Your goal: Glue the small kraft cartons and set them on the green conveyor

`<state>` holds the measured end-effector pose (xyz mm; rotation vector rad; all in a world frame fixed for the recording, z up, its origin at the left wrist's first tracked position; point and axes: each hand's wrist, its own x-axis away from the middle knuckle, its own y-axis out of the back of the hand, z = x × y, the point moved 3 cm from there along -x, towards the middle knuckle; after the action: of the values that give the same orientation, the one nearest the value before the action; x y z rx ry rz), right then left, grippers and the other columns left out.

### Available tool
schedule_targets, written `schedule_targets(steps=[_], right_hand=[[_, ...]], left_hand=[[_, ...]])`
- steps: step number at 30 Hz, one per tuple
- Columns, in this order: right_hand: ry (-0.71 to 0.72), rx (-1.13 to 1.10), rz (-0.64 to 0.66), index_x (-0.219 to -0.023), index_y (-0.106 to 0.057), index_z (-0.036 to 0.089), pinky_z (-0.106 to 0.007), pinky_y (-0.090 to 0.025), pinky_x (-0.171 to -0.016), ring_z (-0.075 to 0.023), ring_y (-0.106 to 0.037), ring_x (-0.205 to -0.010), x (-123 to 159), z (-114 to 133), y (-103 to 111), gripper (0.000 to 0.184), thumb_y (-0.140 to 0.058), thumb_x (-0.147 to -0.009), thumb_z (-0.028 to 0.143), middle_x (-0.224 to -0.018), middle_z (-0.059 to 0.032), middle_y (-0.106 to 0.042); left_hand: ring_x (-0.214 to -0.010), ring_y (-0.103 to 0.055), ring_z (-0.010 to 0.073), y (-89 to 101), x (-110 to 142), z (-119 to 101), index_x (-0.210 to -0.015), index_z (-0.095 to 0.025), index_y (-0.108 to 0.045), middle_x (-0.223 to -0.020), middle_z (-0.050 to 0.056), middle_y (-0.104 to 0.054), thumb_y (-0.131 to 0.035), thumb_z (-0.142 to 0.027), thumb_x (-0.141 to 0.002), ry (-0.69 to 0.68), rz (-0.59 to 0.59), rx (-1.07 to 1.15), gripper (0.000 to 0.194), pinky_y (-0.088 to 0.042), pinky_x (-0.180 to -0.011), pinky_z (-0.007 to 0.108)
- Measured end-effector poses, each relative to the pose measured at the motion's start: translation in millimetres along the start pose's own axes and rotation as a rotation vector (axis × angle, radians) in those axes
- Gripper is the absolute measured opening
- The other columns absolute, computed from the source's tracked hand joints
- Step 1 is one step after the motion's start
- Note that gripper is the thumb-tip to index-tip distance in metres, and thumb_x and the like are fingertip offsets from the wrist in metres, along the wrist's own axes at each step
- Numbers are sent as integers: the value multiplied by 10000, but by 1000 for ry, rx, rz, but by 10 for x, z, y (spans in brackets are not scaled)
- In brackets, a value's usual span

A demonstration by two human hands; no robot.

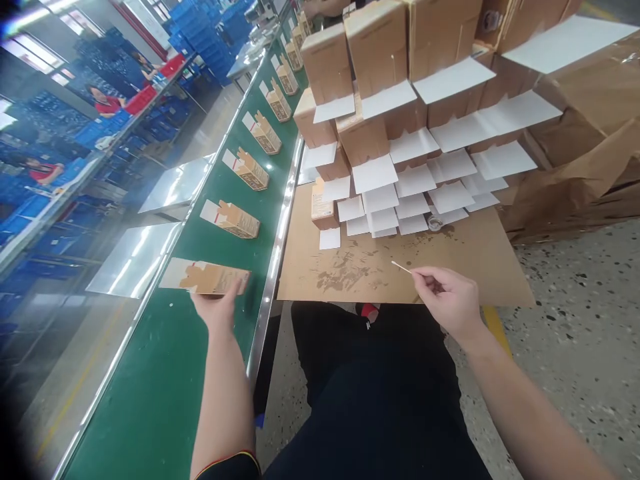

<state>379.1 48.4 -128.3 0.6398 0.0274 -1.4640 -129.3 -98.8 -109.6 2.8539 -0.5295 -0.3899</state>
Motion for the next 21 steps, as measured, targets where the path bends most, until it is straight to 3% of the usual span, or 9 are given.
schedule_targets(steps=[2,5,8,10,12,14,16,19,21], right_hand=[[10,-3,15,-941,-868,304,-384,-683,-613,-221,-758,-654,-16,3,-8,146,-755,-1033,308,-799,-15,-808],[10,-8,6,-952,-869,306,-385,-682,-615,-224,-763,-661,-28,-19,-19,146,-752,-1039,308,-801,-16,-805],[-4,14,-21,-942,-862,282,-372,-674,-606,-215,-752,-633,-19,-83,3,160,-759,-1046,345,-764,-20,-784],[-21,28,-35,-933,-854,267,-362,-666,-597,-207,-740,-610,-4,-123,18,189,-767,-1051,387,-742,-21,-773],[-38,29,-42,-928,-848,263,-350,-657,-586,-200,-730,-598,8,-133,14,213,-770,-1051,419,-743,-23,-776],[-45,16,-36,-920,-846,267,-335,-648,-574,-193,-724,-594,12,-99,-15,215,-768,-1046,424,-747,-22,-780],[-52,3,-15,-917,-846,274,-325,-641,-563,-191,-720,-592,8,-31,-55,207,-763,-1045,415,-742,-21,-777],[-63,1,6,-923,-847,285,-324,-632,-549,-191,-711,-583,-5,83,-87,213,-745,-1057,416,-728,-21,-766],[-67,9,-2,-927,-848,289,-322,-630,-550,-189,-704,-579,-13,131,-79,214,-741,-1060,418,-720,-18,-760]], left_hand=[[-1415,-712,409,205,-192,103,-1254,-247,-549,-1378,150,-723,-1132,-302,-504,103,-16,-72,951,-539,-1268,664],[-1470,-663,406,325,-190,219,-1273,-264,-482,-1421,146,-669,-1099,-255,-521,188,-36,-144,973,-531,-1271,652],[-1563,-553,379,345,-16,172,-1397,-290,-396,-1563,159,-528,-1056,-310,-599,52,-242,-258,1036,-487,-1312,629],[-1541,-541,364,228,80,44,-1400,-295,-402,-1547,149,-499,-982,-362,-715,-83,-327,-286,900,-474,-1318,618],[-1454,-590,347,-67,97,-134,-1347,-286,-450,-1428,123,-546,-851,-380,-854,-174,-213,-244,643,-500,-1280,605],[-1386,-621,338,-490,44,-342,-1300,-274,-514,-1307,101,-587,-760,-361,-920,-221,2,-222,460,-504,-1258,596],[-1385,-607,354,-933,-48,-555,-1265,-266,-593,-1256,100,-617,-797,-336,-893,-271,167,-261,430,-460,-1285,602],[-1352,-617,359,-1529,-192,-816,-1229,-253,-681,-1240,114,-662,-856,-308,-856,-345,304,-299,416,-427,-1306,584],[-1287,-668,344,-1920,-245,-905,-1229,-237,-702,-1237,129,-697,-813,-360,-921,-286,414,-254,350,-471,-1268,561]])
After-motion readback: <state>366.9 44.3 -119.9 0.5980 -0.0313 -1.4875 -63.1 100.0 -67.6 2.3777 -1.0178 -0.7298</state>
